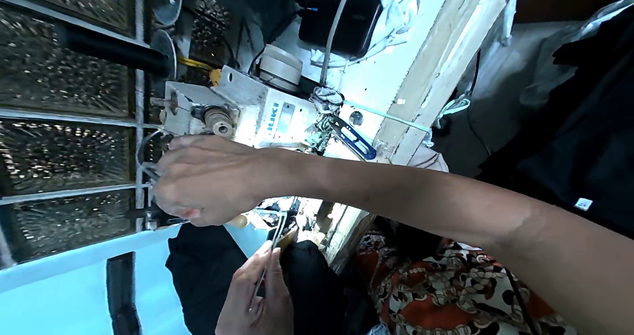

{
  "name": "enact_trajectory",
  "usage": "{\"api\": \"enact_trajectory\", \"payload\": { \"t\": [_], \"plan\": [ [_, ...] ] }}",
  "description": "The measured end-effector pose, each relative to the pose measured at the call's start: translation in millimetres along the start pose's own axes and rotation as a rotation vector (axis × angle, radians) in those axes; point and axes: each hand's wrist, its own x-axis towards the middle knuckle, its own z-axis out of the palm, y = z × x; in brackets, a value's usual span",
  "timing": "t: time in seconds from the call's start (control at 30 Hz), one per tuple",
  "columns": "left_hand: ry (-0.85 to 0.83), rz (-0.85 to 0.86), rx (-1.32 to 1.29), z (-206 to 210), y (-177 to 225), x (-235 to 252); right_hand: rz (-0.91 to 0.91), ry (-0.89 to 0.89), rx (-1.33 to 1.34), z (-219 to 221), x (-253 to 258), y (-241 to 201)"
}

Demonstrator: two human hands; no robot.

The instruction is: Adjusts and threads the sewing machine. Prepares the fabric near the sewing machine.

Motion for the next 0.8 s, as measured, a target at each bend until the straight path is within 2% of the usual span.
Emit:
{"api": "enact_trajectory", "payload": {
  "t": [0.07, 0.13, 0.23, 0.3, 0.33, 0.4, 0.47, 0.5, 0.6, 0.73, 0.8],
  "plan": [
    [-0.111, -0.004, -0.043, -8, 4, -4, -0.006, 0.008, 0.002, 1, 0, 1],
    [-0.152, -0.035, -0.166, -16, 7, -8, -0.003, 0.015, 0.010, 1, 0, 0],
    [-0.033, -0.069, -0.261, -24, 11, -11, 0.007, -0.001, 0.025, -1, -1, 0],
    [0.048, -0.030, -0.215, -23, 12, -12, -0.003, 0.005, 0.034, -1, -1, 1],
    [0.037, -0.008, -0.164, -20, 11, -13, -0.001, -0.003, 0.027, -1, -1, 1],
    [-0.107, 0.023, -0.063, -13, 8, -16, 0.007, -0.020, 0.012, -1, 0, 1],
    [-0.215, 0.005, -0.092, -8, 1, -18, 0.003, -0.016, 0.006, -1, 0, 1],
    [-0.195, -0.020, -0.122, -10, -1, -18, 0.004, -0.018, 0.007, -1, 0, 1],
    [0.006, -0.098, -0.218, -14, 0, -18, 0.014, -0.028, 0.009, -2, -2, 1],
    [-0.059, -0.087, -0.268, -10, -3, -18, -0.020, -0.006, 0.006, 1, 0, 3],
    [0.004, -0.109, -0.301, -11, -2, -14, -0.016, 0.001, 0.000, 2, 0, 5]
  ]
}}
